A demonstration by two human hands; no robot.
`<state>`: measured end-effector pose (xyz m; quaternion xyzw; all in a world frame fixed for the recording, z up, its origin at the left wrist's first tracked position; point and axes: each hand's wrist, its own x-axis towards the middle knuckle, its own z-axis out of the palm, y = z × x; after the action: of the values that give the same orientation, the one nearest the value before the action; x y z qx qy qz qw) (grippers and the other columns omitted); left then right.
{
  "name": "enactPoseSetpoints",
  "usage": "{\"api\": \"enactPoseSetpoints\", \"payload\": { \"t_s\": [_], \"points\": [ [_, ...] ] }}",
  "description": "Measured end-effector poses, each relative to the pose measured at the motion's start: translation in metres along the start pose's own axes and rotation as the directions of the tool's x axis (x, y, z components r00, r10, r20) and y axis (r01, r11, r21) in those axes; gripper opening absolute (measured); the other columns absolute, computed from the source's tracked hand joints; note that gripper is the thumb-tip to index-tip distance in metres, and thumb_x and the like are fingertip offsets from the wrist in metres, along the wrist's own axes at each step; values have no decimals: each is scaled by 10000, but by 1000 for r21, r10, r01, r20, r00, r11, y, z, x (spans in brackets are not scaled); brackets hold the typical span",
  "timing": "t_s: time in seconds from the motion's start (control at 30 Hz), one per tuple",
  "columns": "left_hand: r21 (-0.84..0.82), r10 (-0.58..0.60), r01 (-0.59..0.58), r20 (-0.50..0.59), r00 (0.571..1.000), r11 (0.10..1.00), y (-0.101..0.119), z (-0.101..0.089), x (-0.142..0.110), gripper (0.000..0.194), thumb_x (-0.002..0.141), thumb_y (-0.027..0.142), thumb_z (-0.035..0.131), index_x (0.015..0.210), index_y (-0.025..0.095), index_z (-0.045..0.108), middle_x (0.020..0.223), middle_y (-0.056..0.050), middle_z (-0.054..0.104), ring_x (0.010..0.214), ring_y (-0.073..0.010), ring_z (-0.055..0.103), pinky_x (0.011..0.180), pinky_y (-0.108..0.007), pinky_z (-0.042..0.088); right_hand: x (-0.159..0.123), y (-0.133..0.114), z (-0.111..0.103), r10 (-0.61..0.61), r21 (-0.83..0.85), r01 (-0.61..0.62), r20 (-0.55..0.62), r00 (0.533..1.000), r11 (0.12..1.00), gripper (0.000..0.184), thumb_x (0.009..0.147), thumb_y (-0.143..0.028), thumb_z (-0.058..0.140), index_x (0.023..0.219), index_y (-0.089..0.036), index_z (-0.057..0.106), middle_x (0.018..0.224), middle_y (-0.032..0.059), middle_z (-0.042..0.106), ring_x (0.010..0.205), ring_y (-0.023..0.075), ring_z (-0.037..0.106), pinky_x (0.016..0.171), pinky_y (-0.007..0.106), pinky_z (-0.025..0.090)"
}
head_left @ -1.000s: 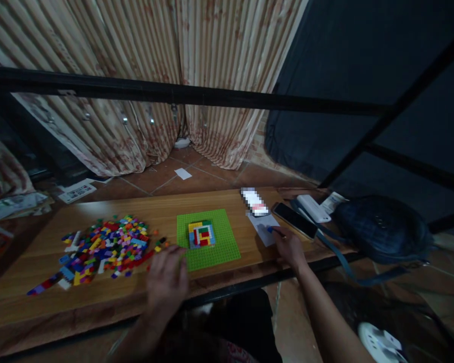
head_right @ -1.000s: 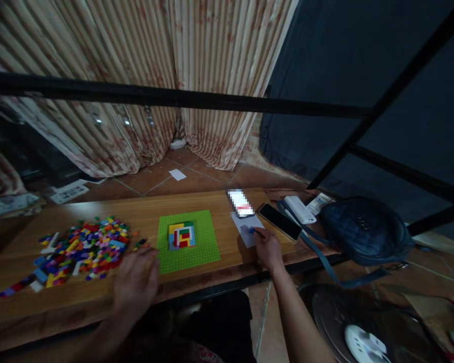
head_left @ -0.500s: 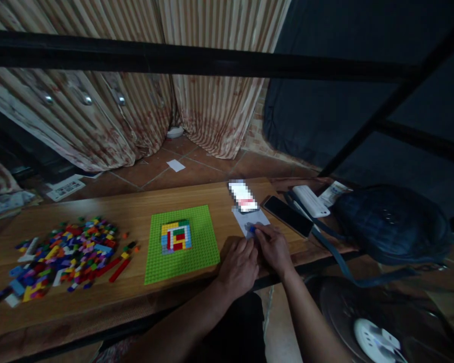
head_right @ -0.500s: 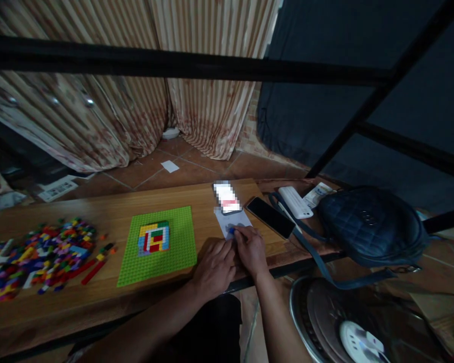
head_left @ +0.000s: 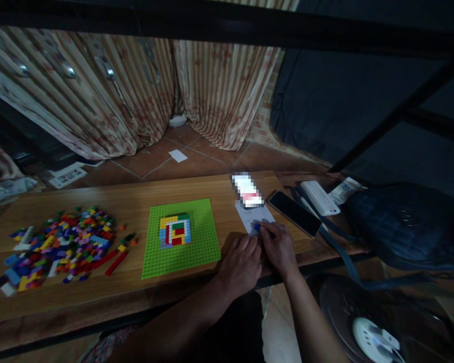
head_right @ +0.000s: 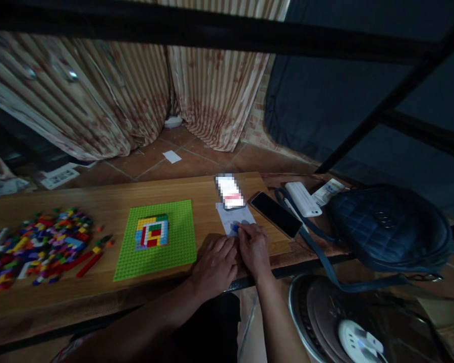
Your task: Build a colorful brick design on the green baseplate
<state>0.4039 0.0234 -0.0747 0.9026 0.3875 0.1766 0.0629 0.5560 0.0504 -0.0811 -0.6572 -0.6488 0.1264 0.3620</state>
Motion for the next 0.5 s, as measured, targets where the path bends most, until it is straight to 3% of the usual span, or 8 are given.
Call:
{"api": "enactPoseSetpoints", "payload": {
  "t_s": [0.23, 0.5],
  "points": [
    [-1, -7, 7, 3, 1000, 1000, 1, 1, 1, 381, 880, 311, 443, 1180, 101, 549, 1302, -149, 524, 1217, -267, 430, 1042, -436, 349, -2, 2, -5, -51, 4, 50, 69, 996, 999, 301, 881, -351, 459, 983, -215, 707, 932, 78, 672, 943, 225, 566, 883, 391, 437],
    [22, -6, 6, 3, 1000, 1000, 2, -1, 0, 382, 893, 307, 408, 1168, 90, 560, 1276, -138, 541, 1201, -269, 435, 1030, -420, 360, -3, 6, -4, -15, 33, 15, 8, 1000, 999, 311, 878, -376, 474, 970, -198, 712, 978, 96, 679, 964, 235, 576, 892, 396, 439]
  ]
}}
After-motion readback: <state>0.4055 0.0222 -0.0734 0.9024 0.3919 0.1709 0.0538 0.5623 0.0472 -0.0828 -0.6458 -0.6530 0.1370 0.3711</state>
